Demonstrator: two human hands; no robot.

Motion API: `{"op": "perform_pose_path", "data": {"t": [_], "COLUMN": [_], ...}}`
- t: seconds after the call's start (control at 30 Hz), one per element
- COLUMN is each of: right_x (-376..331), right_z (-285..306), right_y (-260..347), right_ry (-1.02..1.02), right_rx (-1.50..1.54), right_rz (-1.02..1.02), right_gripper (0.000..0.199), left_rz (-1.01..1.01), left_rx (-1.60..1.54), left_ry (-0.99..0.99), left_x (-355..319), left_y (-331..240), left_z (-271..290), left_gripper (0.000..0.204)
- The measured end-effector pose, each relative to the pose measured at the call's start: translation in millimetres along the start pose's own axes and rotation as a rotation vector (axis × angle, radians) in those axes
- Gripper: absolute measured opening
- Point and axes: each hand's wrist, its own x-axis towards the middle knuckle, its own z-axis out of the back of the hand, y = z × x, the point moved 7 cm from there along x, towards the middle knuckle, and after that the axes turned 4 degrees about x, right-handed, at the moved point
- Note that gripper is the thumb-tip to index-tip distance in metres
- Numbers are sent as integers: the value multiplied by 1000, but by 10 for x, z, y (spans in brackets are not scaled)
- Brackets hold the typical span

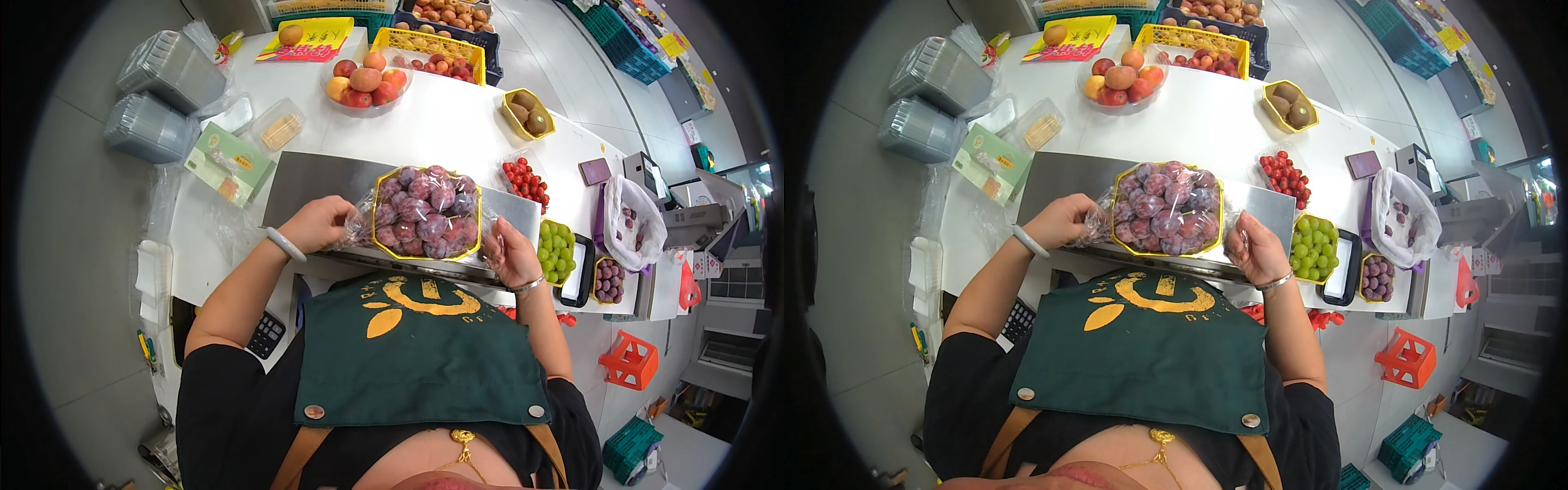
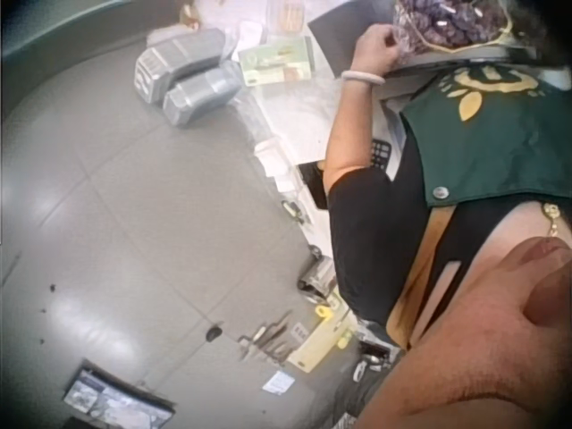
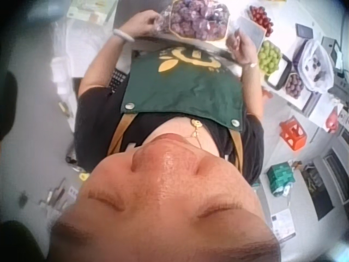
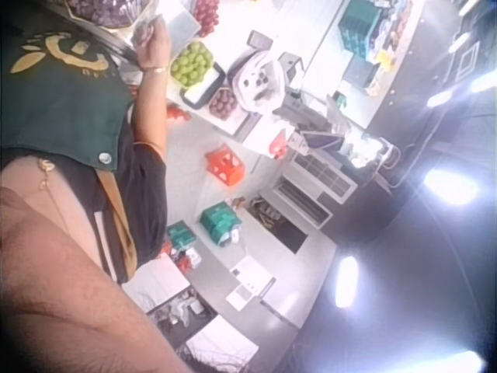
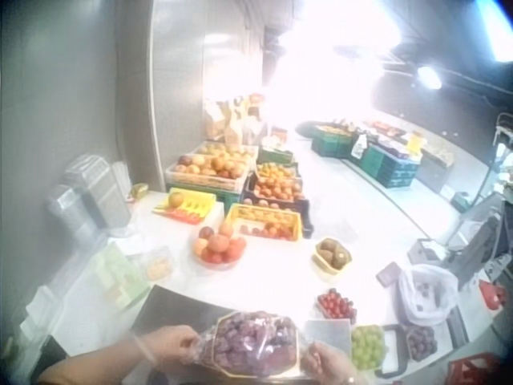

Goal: The person selects purple grapes from a bulk bag, places them into yellow plastic containers, and seals the containers with a vacuum sealer. They then carry the sealed containers to a refrigerated display and arrange them on the shelf alongside other packaged fruits.

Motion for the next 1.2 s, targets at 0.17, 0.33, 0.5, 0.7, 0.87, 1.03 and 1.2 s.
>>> {"op": "perform_pose_path", "data": {"t": [0.17, 0.33, 0.5, 0.7, 0.87, 1.03, 1.2], "right_x": [-21, -24, -18, -22, -19, -32, -30], "right_z": [14, 55, 71, 48, 68, 69, 64], "right_y": [15, 2, -6, 7, -1, -1, 7], "right_ry": [-40, -86, -115, -81, -100, -121, -112], "right_rx": [6, 54, 53, 33, 32, 19, 13], "right_rz": [29, 41, 46, 70, 65, 58, 77], "right_gripper": [31, 21, 21, 23, 24, 23, 21], "left_rz": [-201, 54, 51, 10, 40, 17, -17], "left_rx": [395, -296, -738, -932, -1297, -1102, -1509], "left_ry": [-97, 161, 167, 238, 283, 53, 19], "left_x": [-6, -49, -24, -42, -70, -49, -3], "left_y": [-237, 12, 99, -54, -208, -181, -102], "left_z": [-109, -105, -139, -206, -178, -165, -196], "left_gripper": [39, 37, 36, 45, 49, 23, 11]}}
